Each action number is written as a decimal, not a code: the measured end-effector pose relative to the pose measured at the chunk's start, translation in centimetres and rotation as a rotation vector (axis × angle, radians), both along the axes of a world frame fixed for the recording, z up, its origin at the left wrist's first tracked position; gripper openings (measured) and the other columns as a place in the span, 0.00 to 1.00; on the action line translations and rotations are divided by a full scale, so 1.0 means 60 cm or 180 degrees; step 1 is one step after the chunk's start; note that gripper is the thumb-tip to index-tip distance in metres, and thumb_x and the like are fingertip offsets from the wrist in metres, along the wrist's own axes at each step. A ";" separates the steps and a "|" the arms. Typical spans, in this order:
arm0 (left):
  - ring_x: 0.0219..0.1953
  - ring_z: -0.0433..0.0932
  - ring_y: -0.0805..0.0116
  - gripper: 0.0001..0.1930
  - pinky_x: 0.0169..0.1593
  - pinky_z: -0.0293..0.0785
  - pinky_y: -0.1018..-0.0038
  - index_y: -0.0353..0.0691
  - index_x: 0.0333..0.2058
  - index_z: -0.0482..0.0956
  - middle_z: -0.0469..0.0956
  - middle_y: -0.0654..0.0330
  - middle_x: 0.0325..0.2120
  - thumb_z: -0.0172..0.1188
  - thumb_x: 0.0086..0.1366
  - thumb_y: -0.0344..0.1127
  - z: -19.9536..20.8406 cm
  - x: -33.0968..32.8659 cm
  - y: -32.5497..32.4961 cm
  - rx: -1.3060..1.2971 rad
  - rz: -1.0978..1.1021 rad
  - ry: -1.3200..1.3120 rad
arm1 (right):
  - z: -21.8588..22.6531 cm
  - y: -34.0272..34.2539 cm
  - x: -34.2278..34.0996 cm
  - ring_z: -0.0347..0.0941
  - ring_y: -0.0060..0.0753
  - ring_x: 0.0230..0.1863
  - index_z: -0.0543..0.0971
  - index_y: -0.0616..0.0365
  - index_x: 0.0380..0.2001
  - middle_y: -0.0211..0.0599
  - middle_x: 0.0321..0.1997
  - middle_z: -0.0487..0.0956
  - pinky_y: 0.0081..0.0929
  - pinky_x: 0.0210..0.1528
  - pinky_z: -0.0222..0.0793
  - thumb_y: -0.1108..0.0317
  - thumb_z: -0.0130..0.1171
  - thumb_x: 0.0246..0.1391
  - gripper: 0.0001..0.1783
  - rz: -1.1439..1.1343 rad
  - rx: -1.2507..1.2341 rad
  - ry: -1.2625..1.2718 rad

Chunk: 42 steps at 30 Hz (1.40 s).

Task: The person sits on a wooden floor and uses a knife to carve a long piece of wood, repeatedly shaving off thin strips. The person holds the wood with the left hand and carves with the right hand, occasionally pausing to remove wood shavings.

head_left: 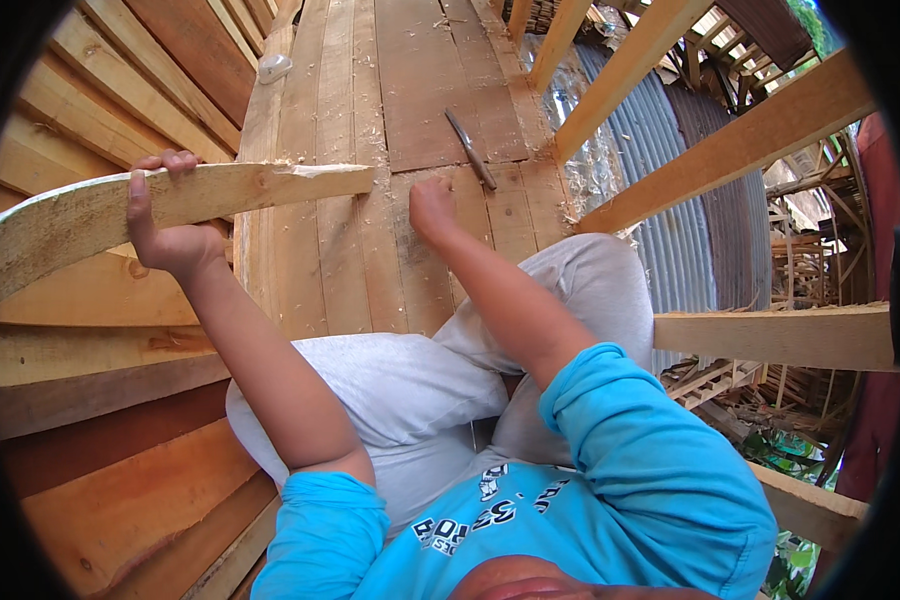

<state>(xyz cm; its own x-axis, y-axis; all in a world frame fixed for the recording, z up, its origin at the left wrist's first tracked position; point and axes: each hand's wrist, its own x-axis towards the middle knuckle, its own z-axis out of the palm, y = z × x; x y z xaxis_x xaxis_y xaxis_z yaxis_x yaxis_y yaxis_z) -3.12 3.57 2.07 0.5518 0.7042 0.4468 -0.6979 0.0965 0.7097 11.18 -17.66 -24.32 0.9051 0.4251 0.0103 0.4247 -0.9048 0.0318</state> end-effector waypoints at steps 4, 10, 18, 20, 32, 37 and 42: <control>0.37 0.72 0.60 0.16 0.50 0.69 0.61 0.38 0.36 0.74 0.72 0.56 0.27 0.57 0.60 0.46 -0.003 -0.007 0.007 0.0104 0.0047 0.0010 | 0.022 0.007 -0.029 0.75 0.47 0.46 0.83 0.63 0.28 0.53 0.37 0.80 0.39 0.49 0.70 0.71 0.61 0.44 0.08 0.0506 0.0279 0.0229; 0.36 0.72 0.60 0.16 0.51 0.69 0.61 0.38 0.37 0.75 0.72 0.56 0.27 0.57 0.59 0.46 -0.001 -0.006 0.008 0.0104 0.0076 -0.0004 | 0.024 0.022 -0.081 0.73 0.56 0.47 0.80 0.64 0.26 0.58 0.38 0.76 0.45 0.45 0.75 0.75 0.57 0.47 0.05 0.0866 0.1175 0.0415; 0.34 0.72 0.61 0.16 0.47 0.70 0.64 0.35 0.35 0.76 0.75 0.53 0.27 0.60 0.58 0.44 0.004 -0.005 0.001 -0.0009 0.0048 -0.0100 | 0.012 0.023 -0.046 0.73 0.52 0.46 0.79 0.64 0.27 0.49 0.40 0.76 0.43 0.46 0.75 0.80 0.54 0.47 0.05 0.0843 0.1249 0.0264; 0.34 0.73 0.61 0.16 0.47 0.70 0.65 0.35 0.35 0.76 0.75 0.53 0.27 0.60 0.58 0.44 0.005 -0.005 0.001 0.0007 0.0033 -0.0116 | 0.018 0.025 -0.028 0.73 0.49 0.50 0.80 0.63 0.29 0.45 0.43 0.76 0.40 0.50 0.75 0.80 0.54 0.48 0.06 0.0915 0.1419 0.0234; 0.34 0.71 0.62 0.16 0.47 0.70 0.66 0.37 0.35 0.75 0.74 0.54 0.26 0.60 0.56 0.45 0.007 -0.006 -0.001 -0.0041 -0.0030 -0.0130 | -0.002 0.066 -0.023 0.70 0.47 0.52 0.79 0.69 0.33 0.47 0.47 0.74 0.38 0.49 0.76 0.79 0.51 0.50 0.08 0.1473 0.1575 0.0012; 0.35 0.72 0.62 0.17 0.49 0.69 0.61 0.40 0.36 0.74 0.72 0.57 0.26 0.57 0.58 0.48 0.003 -0.007 0.002 0.0175 0.0116 0.0039 | 0.006 0.077 -0.031 0.73 0.50 0.50 0.81 0.68 0.29 0.51 0.44 0.75 0.38 0.46 0.77 0.78 0.53 0.49 0.08 0.1272 0.0980 0.0284; 0.35 0.72 0.62 0.17 0.49 0.69 0.61 0.39 0.36 0.74 0.72 0.57 0.26 0.56 0.58 0.48 0.003 -0.006 0.006 0.0165 0.0121 0.0017 | 0.012 0.079 -0.048 0.75 0.52 0.48 0.81 0.67 0.27 0.52 0.41 0.77 0.41 0.42 0.78 0.78 0.54 0.48 0.07 0.1187 0.1044 0.0313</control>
<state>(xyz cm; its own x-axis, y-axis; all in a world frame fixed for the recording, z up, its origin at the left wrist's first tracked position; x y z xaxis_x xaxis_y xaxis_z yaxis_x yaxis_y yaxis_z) -3.49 3.90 2.22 0.5276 0.7007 0.4803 -0.6965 0.0331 0.7168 8.28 -12.90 -23.61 0.6955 0.7084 0.1198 0.7076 -0.6465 -0.2851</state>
